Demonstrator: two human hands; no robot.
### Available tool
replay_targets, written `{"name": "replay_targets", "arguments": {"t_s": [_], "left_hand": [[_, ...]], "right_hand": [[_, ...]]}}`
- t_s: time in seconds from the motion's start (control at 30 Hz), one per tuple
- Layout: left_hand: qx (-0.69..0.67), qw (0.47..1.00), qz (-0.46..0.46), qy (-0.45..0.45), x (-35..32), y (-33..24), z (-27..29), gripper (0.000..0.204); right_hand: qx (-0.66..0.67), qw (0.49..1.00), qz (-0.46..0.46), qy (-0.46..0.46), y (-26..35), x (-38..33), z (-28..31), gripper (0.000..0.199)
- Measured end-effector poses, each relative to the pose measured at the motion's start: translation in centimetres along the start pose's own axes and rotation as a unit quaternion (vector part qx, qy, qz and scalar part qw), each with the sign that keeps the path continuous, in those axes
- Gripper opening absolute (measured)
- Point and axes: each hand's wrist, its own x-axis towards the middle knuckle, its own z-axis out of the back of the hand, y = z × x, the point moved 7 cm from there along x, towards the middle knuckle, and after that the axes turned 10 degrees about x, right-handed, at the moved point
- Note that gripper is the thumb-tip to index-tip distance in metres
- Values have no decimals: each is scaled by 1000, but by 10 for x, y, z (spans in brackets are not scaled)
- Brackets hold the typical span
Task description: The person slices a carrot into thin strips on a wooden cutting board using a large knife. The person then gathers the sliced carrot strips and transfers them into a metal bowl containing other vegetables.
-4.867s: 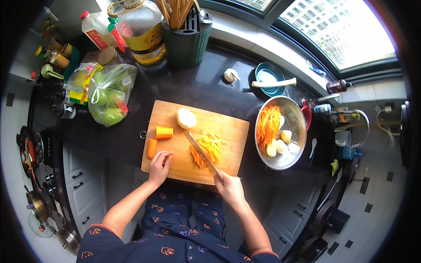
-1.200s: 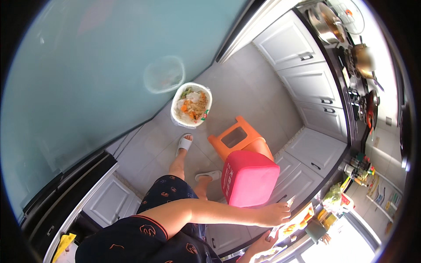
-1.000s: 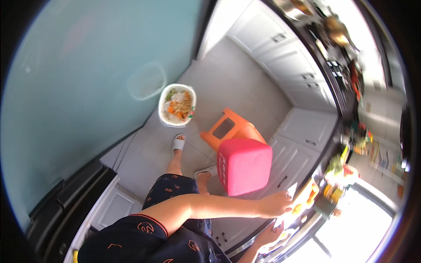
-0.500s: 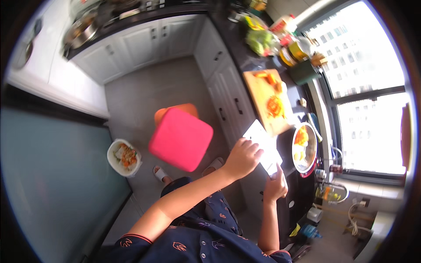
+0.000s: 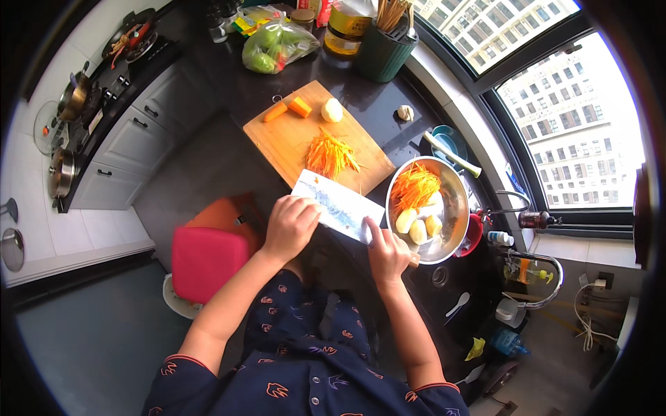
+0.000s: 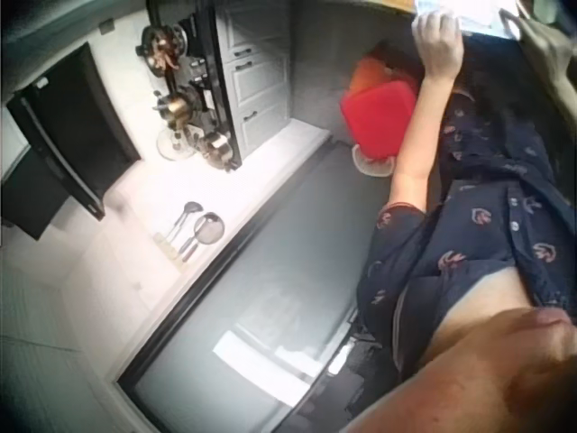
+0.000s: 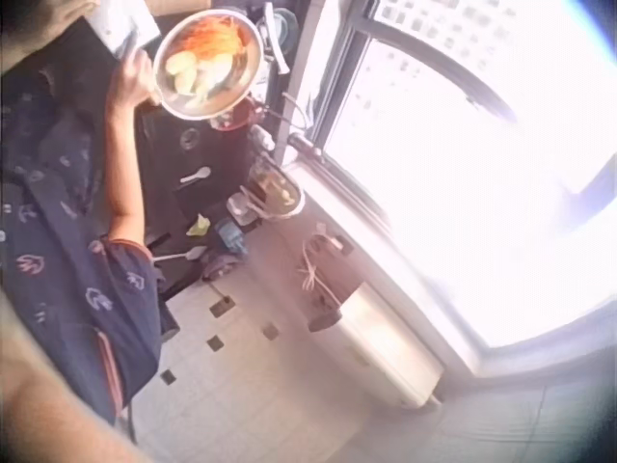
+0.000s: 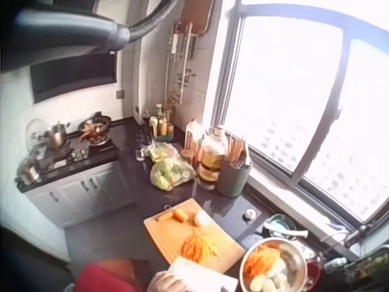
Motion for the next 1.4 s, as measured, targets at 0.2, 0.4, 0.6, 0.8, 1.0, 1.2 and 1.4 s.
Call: {"name": "replay_targets", "arguments": {"t_s": [0.2, 0.4, 0.6, 0.8, 1.0, 1.2, 1.4], "left_hand": [[-11, 991, -49, 125, 62, 62, -27, 11], [-98, 965, -77, 229, 116, 120, -90, 17], [-129, 951, -68, 272, 170, 145, -104, 14], [-227, 901, -157, 335, 159, 113, -110, 13], [-127, 908, -158, 366, 154, 96, -148, 12], [-70, 915, -157, 366, 145, 87, -136, 16], [-135, 946, 117, 269, 160, 137, -115, 17]], "right_hand": [[-2, 999, 8, 36, -9, 33, -19, 45], [-26, 997, -21, 72, -8, 70, -43, 47], [-43, 992, -67, 98, -4, 95, -71, 49], [-35, 988, -97, 111, 2, 103, -86, 53], [-6, 989, -84, 120, 6, 98, -91, 58], [18, 989, -94, 109, 6, 82, -88, 57], [73, 971, -215, 79, -8, 67, -74, 43]]}}
